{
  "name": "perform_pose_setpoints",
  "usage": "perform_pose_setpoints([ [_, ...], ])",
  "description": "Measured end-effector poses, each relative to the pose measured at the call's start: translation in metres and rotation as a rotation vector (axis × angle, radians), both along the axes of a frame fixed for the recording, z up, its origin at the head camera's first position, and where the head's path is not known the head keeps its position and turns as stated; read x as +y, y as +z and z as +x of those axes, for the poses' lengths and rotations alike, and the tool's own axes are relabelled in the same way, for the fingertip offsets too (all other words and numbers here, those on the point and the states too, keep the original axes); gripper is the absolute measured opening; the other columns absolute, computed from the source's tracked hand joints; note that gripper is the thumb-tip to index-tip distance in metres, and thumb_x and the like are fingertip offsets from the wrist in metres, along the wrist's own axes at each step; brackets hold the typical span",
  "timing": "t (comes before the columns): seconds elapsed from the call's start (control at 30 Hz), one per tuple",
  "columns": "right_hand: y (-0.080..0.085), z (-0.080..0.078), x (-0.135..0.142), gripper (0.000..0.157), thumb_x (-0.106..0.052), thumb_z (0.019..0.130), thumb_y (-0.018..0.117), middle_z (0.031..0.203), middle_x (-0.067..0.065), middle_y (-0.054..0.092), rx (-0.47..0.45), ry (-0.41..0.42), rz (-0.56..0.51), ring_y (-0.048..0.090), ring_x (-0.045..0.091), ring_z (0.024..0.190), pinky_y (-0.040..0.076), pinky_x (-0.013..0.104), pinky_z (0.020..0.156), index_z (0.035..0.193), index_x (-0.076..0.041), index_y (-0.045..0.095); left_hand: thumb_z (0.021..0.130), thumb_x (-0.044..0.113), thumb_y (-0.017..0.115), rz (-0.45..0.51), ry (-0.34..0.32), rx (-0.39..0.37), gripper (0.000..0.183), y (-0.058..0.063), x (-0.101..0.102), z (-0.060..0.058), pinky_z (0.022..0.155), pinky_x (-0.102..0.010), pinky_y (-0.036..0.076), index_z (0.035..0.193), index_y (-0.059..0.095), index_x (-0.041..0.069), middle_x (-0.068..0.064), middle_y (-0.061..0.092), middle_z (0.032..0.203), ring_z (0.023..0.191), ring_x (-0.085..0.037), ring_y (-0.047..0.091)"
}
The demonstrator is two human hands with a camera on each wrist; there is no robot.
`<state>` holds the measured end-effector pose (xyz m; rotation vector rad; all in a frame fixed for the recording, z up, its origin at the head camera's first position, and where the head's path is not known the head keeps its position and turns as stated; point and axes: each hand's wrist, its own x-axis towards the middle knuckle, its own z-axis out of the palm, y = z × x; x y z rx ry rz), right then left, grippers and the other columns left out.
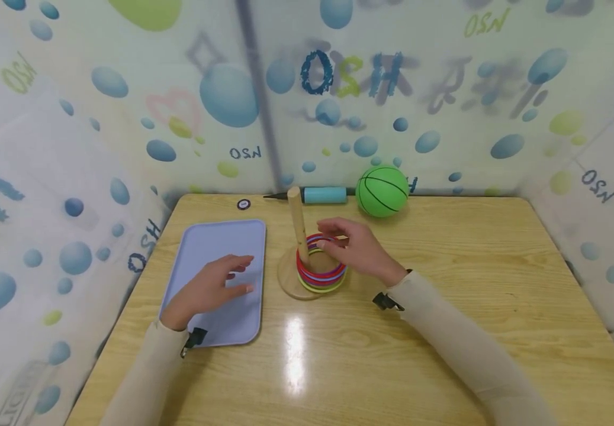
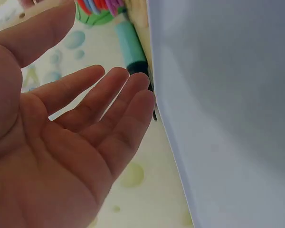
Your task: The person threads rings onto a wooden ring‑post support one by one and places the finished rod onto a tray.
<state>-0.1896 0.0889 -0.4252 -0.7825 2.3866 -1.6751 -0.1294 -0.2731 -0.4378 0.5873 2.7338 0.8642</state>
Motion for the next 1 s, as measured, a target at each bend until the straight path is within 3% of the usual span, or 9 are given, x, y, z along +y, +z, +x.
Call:
perform_pose_setpoints([
  [0.27, 0.002, 0.004, -0.023, 0.045, -0.01, 0.099, 0.073, 0.137, 0.021, 0.068, -0.065, 0.023, -0.115, 0.068, 0.04, 0.127, 0.059, 0.038, 0.103, 0.142, 0.001, 0.063, 0.098, 0.025, 0.078, -0.034, 0.128, 0.057, 0.066, 0.0, -0.043, 0.009, 0.104, -0.06, 0.054, 0.153, 0.053, 0.0, -0.023, 0.061, 0.146, 0.127, -0.042, 0.063],
  [0.43, 0.0, 0.005, -0.033, 0.042, -0.013, 0.1, 0.073, 0.132, 0.015, 0.071, -0.085, 0.019, -0.135, 0.07, 0.035, 0.123, 0.06, 0.037, 0.1, 0.14, -0.005, 0.064, 0.097, 0.025, 0.08, -0.033, 0.221, 0.052, 0.069, -0.001, -0.068, 0.013, 0.105, -0.062, 0.053, 0.153, 0.052, -0.002, -0.028, 0.057, 0.149, 0.129, -0.047, 0.061],
  [0.67, -0.004, 0.005, -0.042, 0.03, -0.013, 0.101, 0.071, 0.123, 0.014, 0.072, -0.082, 0.005, -0.125, 0.07, 0.033, 0.118, 0.061, 0.042, 0.1, 0.129, -0.004, 0.067, 0.094, 0.027, 0.083, -0.03, 0.312, -0.037, 0.078, -0.008, -0.098, 0.012, 0.106, -0.064, 0.052, 0.156, 0.047, -0.002, -0.032, 0.049, 0.152, 0.131, -0.05, 0.058],
  [0.83, -0.005, 0.007, -0.045, 0.024, -0.011, 0.1, 0.071, 0.118, 0.013, 0.074, -0.053, -0.008, -0.101, 0.071, 0.03, 0.114, 0.059, 0.047, 0.101, 0.124, -0.005, 0.069, 0.094, 0.027, 0.082, -0.042, 0.325, -0.094, 0.082, -0.013, -0.116, 0.009, 0.103, -0.065, 0.052, 0.159, 0.042, -0.003, -0.035, 0.047, 0.15, 0.128, -0.051, 0.056],
  [1.0, -0.006, 0.007, -0.045, 0.023, -0.011, 0.101, 0.07, 0.119, 0.019, 0.074, 0.002, 0.0, -0.078, 0.073, 0.027, 0.112, 0.059, 0.048, 0.101, 0.124, -0.006, 0.07, 0.097, 0.023, 0.078, -0.034, 0.347, -0.157, 0.078, -0.01, -0.126, 0.008, 0.1, -0.065, 0.052, 0.16, 0.039, -0.004, -0.037, 0.043, 0.154, 0.131, -0.055, 0.051],
])
